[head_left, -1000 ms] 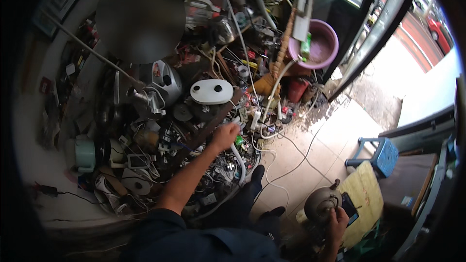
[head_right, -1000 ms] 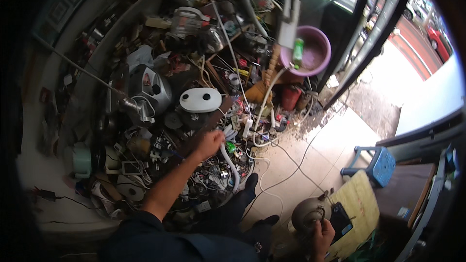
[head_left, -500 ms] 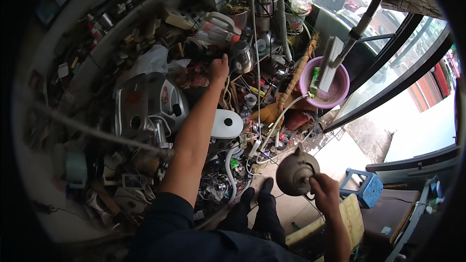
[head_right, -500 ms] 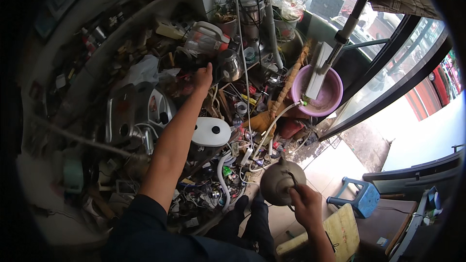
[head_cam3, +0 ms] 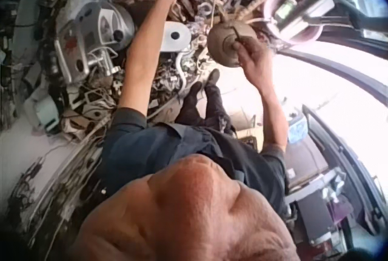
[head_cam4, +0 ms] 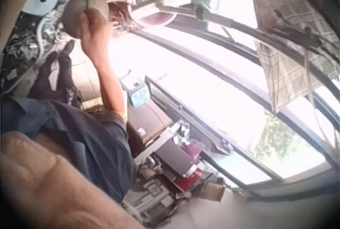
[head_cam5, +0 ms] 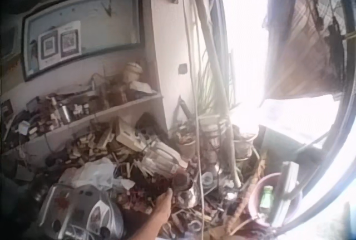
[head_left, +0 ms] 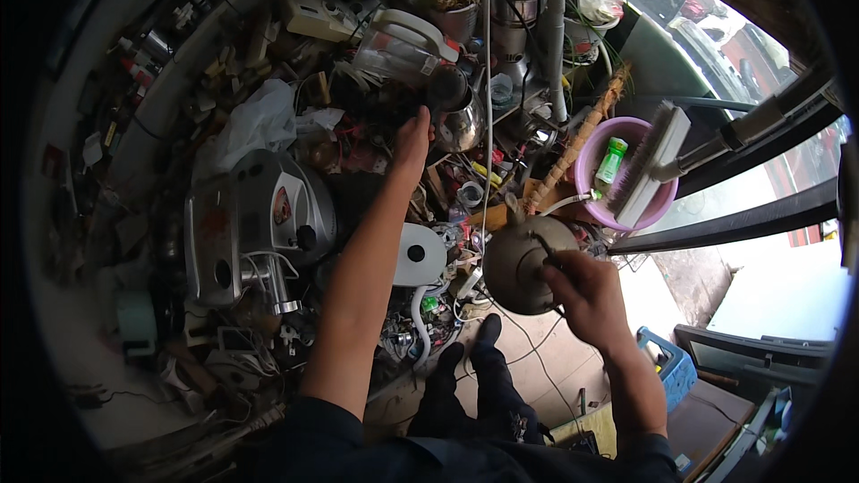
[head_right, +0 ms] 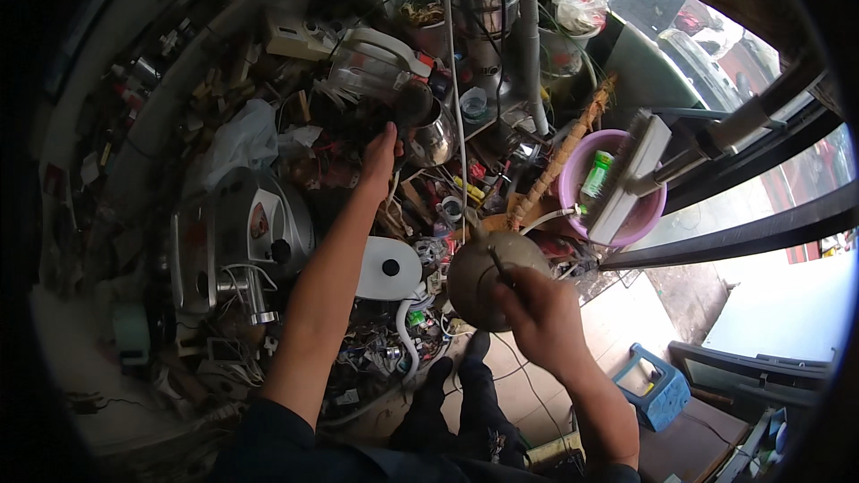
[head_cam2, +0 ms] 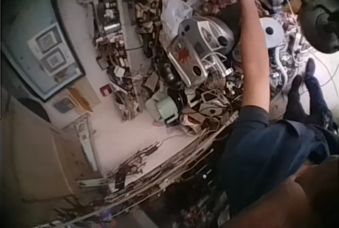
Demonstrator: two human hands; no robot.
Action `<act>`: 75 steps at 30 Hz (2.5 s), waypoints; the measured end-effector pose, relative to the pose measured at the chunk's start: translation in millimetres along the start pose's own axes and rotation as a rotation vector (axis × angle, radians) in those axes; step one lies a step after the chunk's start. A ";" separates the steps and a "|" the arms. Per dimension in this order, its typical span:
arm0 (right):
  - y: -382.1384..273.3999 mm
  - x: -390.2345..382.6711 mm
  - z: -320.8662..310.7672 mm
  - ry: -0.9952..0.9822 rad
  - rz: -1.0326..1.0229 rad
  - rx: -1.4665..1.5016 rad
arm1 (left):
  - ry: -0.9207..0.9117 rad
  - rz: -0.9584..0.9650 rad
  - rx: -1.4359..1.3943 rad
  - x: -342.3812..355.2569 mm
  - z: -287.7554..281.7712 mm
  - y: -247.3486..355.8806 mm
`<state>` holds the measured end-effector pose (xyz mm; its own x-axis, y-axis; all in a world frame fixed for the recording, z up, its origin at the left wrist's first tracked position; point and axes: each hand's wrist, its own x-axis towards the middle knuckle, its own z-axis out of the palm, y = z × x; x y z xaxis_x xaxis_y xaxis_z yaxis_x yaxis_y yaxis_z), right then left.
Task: The person plugs in a power strip, places a kettle on a Haier induction cooktop, and repeatedly presses control buttons to cycle through settings. The person then removes the kettle, flips the cooktop over, and opens the casing to expose the internal fan and circuit board.
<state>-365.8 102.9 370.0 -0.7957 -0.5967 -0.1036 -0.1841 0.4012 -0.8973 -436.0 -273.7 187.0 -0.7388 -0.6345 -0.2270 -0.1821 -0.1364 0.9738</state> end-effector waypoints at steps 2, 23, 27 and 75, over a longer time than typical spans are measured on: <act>-1.5 25.2 -2.4 0.012 -0.013 0.067 | -0.035 0.021 -0.018 -8.1 -8.4 2.2; -56.4 225.3 14.3 0.052 -0.290 -0.613 | -0.139 0.166 0.054 -4.3 -18.1 -6.2; -66.2 246.5 25.2 -0.022 -0.273 -0.708 | -0.153 0.192 0.057 -0.6 -22.8 -12.1; -63.2 320.9 26.7 -0.208 -0.336 -0.928 | -0.144 0.133 0.104 -6.1 -22.4 -1.6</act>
<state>-594.1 -132.6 382.0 -0.5197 -0.8523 -0.0589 -0.8273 0.5192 -0.2144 -416.7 -286.7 187.2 -0.8444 -0.5256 -0.1033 -0.1371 0.0256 0.9902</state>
